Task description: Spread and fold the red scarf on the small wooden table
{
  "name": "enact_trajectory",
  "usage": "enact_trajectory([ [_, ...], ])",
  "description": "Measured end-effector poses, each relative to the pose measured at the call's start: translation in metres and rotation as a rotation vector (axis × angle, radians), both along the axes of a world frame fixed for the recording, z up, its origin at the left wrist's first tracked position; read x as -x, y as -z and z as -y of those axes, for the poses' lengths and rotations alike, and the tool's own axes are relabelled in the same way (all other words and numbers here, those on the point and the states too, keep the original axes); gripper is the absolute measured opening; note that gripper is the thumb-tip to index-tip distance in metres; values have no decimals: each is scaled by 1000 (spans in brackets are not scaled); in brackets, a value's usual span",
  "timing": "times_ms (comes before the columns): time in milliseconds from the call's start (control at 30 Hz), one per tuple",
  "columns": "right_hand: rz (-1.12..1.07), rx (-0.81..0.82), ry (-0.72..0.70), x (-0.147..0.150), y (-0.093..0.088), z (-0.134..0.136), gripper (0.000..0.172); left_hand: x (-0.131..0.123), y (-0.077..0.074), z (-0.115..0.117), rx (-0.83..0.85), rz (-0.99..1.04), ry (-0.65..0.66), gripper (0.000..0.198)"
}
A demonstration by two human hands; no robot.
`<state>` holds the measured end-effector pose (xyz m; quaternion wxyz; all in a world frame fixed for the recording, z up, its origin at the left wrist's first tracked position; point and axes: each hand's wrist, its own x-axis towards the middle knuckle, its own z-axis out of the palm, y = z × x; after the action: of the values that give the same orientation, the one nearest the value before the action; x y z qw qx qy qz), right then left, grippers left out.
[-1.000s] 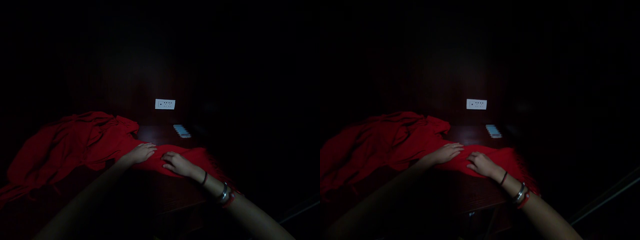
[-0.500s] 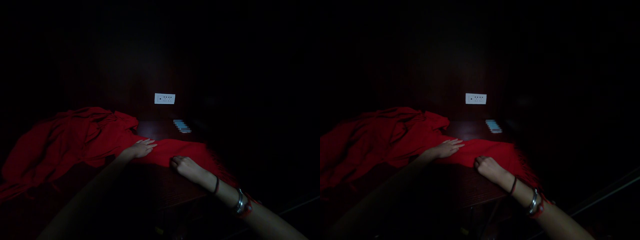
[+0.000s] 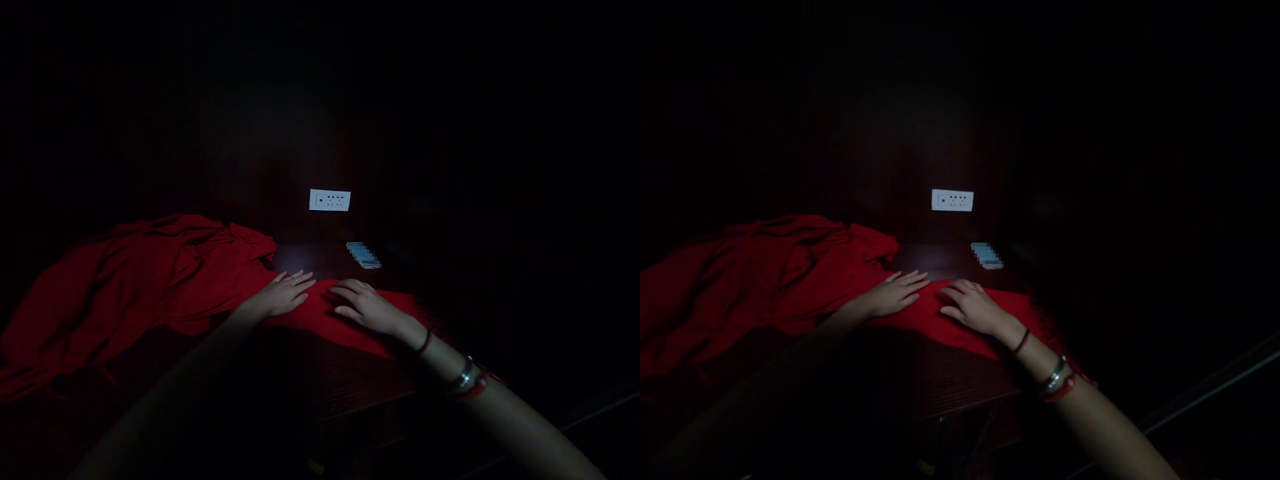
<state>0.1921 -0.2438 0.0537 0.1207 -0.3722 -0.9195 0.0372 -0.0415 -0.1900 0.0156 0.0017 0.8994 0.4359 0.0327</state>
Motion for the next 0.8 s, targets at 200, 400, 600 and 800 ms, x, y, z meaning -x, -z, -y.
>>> enact_trajectory([
  [200, 198, 237, 206, -6, 43, -18, 75, 8, 11, 7, 80, -26, -45, 53],
  [400, 156, 179, 250, 8, 33, -22, 71, 3, 3, 2, 162, -64, -68, 66],
  [600, 200, 218, 231, 37, 44, -37, 55, 4, 3, 1, 175, -44, -115, 74],
  [800, 225, 302, 169, 8, 40, -27, 50, 6, 2, -4, 235, -72, -125, 83],
])
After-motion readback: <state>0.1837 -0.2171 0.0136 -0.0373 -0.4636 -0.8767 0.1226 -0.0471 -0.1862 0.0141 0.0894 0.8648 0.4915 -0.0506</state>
